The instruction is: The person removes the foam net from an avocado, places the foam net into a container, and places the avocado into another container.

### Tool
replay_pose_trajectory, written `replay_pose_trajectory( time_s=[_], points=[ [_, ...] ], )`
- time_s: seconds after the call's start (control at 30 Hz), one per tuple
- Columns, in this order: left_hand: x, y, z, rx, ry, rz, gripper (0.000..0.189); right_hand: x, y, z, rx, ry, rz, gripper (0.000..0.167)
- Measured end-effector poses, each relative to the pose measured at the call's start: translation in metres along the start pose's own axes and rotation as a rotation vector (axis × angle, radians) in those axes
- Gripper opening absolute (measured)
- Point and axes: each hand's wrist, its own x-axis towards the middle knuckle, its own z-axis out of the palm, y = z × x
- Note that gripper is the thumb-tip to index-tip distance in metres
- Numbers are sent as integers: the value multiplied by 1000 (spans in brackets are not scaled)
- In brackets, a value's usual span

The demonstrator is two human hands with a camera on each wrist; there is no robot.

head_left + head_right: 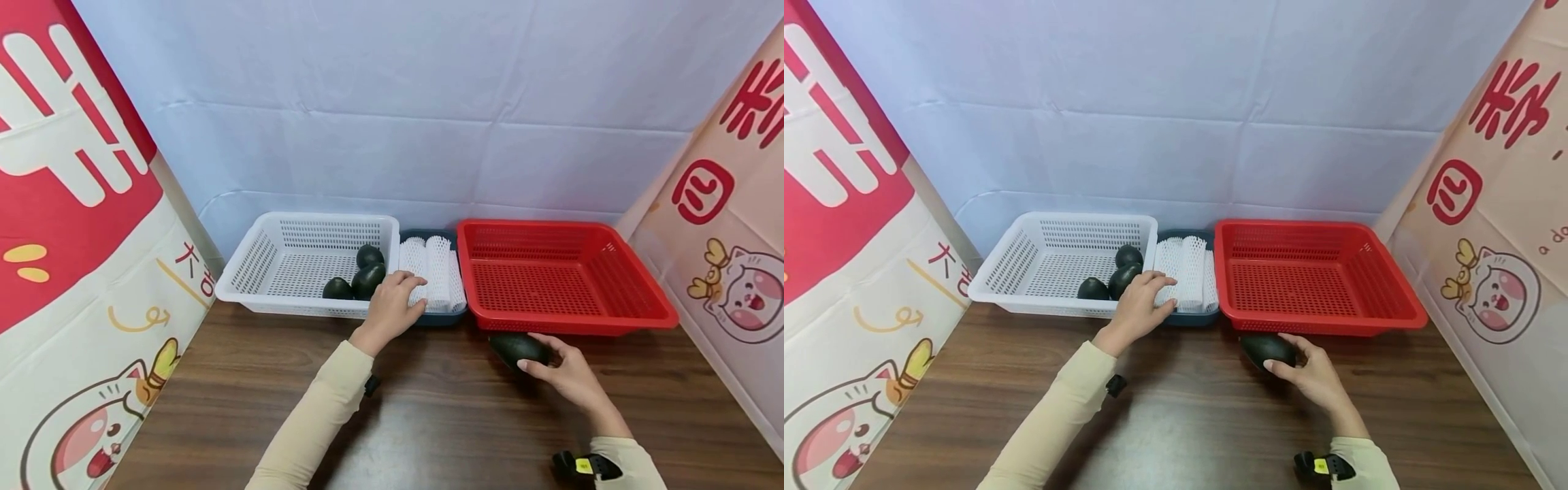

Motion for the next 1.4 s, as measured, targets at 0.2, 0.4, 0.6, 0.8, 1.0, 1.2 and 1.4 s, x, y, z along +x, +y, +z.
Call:
replay_pose_trajectory(
  time_s=[0.2, 0.4, 0.6, 0.8, 1.0, 1.2, 1.4],
  points=[
    [-6, -5, -4, 54, 17, 65, 26, 2, -5, 12, 37, 18, -10, 62],
    [-12, -10, -8, 74, 23, 86, 26, 4, -14, 24, 70, 44, -47, 62],
    [-19, -19, -15, 94, 80, 94, 23, 7, -25, 37, 82, 48, -65, 62],
    [-29, -30, -22, 56, 106, 58, 25, 13, -34, 46, 103, 30, -71, 63],
    [-39, -40, -33, 31, 138, 27, 26, 21, -42, 53, 114, 13, -81, 63],
    [-46, -49, -41, 26, 124, 3, 30, 25, -52, 62, 151, -15, -80, 65],
    [-53, -61, -45, 34, 156, 0, 32, 25, -84, 66, 166, -40, -78, 62]
  ],
)
